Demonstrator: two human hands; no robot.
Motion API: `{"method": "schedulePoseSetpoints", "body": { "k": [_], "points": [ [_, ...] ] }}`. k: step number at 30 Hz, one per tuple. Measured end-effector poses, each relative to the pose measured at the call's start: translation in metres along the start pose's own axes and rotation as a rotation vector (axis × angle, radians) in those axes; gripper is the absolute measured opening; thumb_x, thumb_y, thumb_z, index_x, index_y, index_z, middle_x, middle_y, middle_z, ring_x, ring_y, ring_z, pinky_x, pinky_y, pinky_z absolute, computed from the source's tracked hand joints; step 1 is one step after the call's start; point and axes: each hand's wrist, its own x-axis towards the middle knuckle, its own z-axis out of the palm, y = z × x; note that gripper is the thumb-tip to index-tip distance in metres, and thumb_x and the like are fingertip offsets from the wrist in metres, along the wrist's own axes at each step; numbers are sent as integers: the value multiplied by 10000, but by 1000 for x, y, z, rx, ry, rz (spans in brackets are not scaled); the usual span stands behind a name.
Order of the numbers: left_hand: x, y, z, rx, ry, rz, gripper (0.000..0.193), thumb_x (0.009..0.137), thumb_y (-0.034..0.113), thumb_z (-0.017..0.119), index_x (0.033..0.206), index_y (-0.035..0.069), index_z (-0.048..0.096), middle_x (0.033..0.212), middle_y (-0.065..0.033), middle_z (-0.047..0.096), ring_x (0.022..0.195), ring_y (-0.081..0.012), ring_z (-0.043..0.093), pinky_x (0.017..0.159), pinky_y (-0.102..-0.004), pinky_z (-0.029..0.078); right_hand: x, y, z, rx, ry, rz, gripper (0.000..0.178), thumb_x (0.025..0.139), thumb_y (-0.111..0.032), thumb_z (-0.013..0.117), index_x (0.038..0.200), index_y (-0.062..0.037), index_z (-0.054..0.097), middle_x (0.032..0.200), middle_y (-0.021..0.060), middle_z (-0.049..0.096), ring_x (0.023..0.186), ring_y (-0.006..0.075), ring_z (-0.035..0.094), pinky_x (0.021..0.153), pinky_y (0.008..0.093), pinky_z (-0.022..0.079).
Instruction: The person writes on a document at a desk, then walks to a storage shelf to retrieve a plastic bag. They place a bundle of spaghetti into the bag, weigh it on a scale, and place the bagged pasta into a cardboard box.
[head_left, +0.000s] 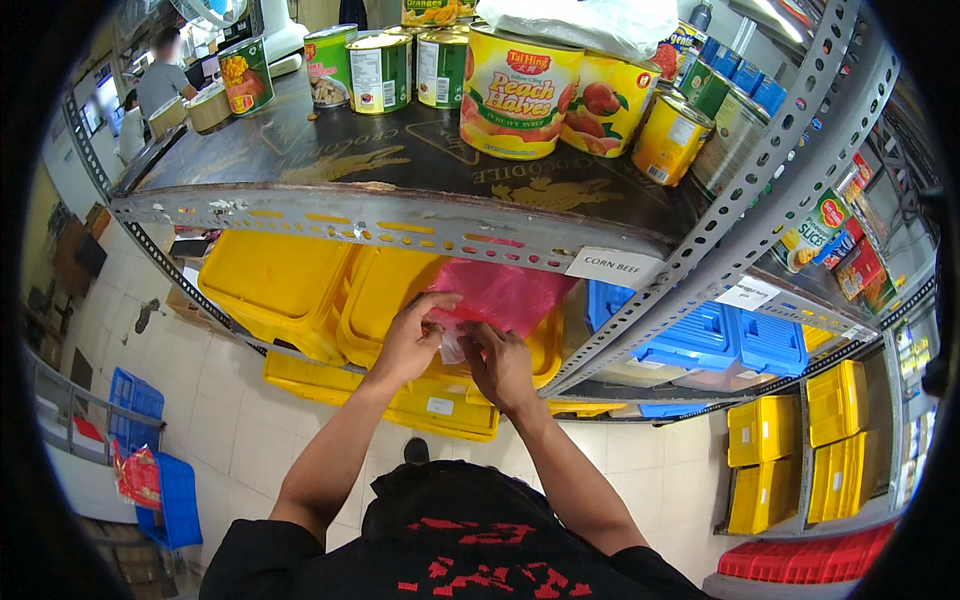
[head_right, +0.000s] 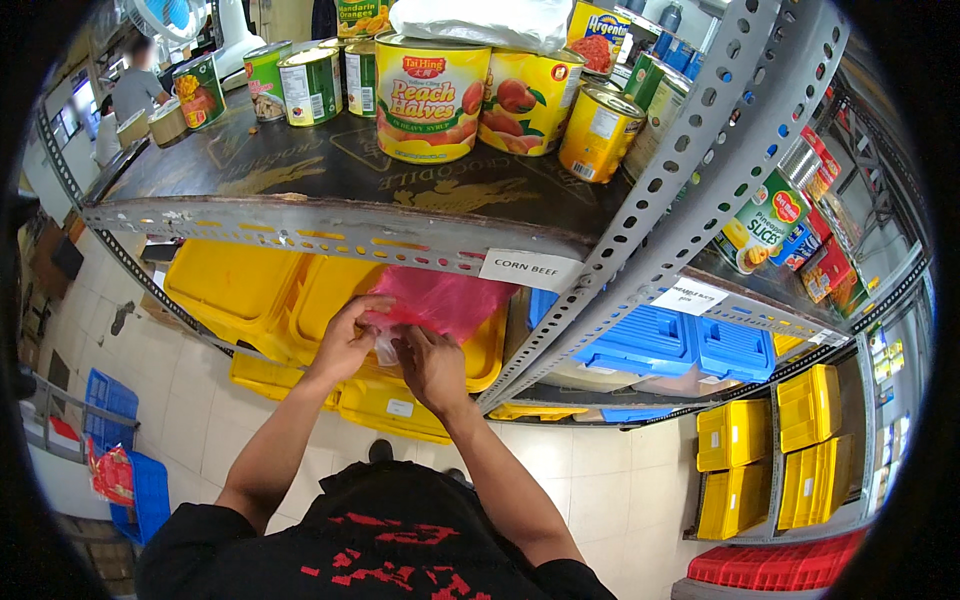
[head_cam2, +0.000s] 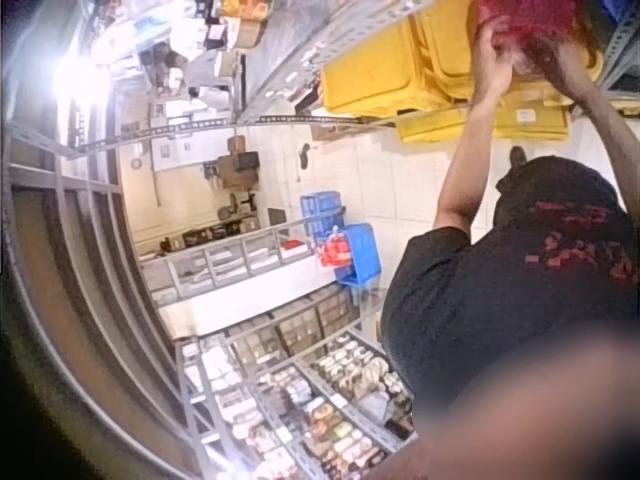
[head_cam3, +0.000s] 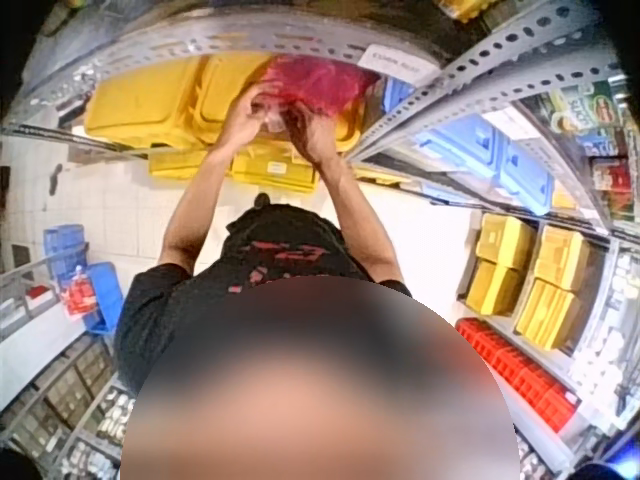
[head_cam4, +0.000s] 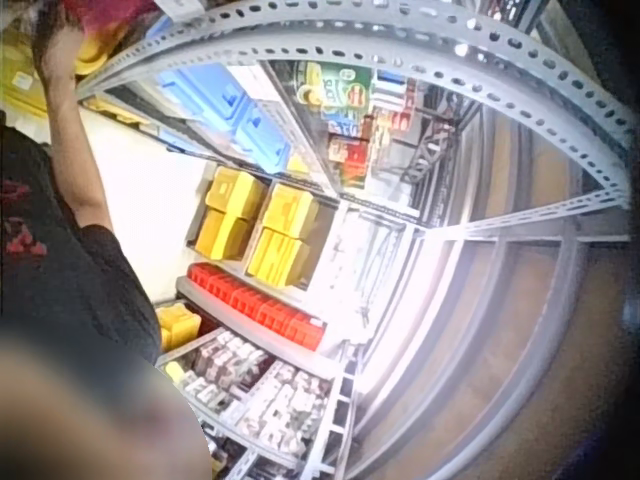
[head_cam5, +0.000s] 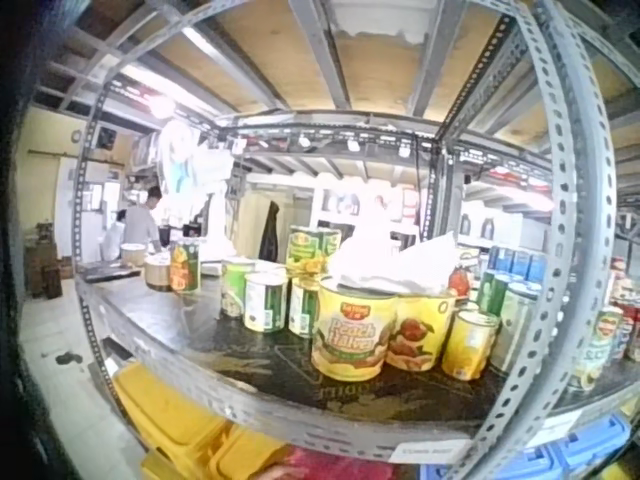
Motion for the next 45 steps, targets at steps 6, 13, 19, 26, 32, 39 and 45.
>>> {"method": "schedulePoseSetpoints", "body": {
  "k": [6,13,19,26,32,39,45],
  "points": [
    [-25,14,4,-98,3,55,612,806,-173,499,1364,78,522,1219,-95,616,1061,-175,638,922,-311,482,3,9,7,107,-86,43,262,875,-125,678,1129,-62,694,929,124,676,797,329,680,706,431,522],
    [-29,-5,20,-139,130,131,683,777,-126,614,1399,48,394,1244,-162,586,1136,-258,631,995,-370,462,-1,12,0,167,6,83,208,943,-113,623,1122,-47,706,932,145,630,796,325,634,694,395,493],
    [-28,-10,19,478,28,245,487,850,138,692,1291,57,503,1212,-154,633,1191,-310,545,1030,-461,369,-2,9,-8,218,126,-7,188,935,-72,622,1109,-55,692,925,149,621,800,343,636,682,401,502],
    [-12,13,28,739,-105,292,364,875,291,687,1172,92,625,1120,-88,680,1159,-265,522,968,-457,339,-11,20,-29,242,176,125,136,966,-121,620,1036,-43,706,884,162,612,768,326,626,670,374,493],
    [-11,24,44,324,27,310,296,852,162,721,1123,78,636,1087,-96,687,1036,-330,614,915,-451,459,-10,20,-38,219,214,103,167,955,-140,646,1073,-54,727,868,122,621,720,293,633,663,363,500],
    [-5,12,52,460,-156,335,312,879,179,702,1135,41,588,1078,-138,669,1005,-360,642,854,-445,509,-2,28,-48,163,186,30,125,904,-86,686,1014,-48,734,865,126,655,731,285,667,681,353,528],
    [-6,20,65,602,-41,283,346,896,232,678,1170,42,587,1122,-128,635,1040,-356,611,902,-466,488,0,33,-50,362,211,-85,118,920,-106,688,981,-12,726,927,141,697,842,261,677,762,344,529]
  ]
}}
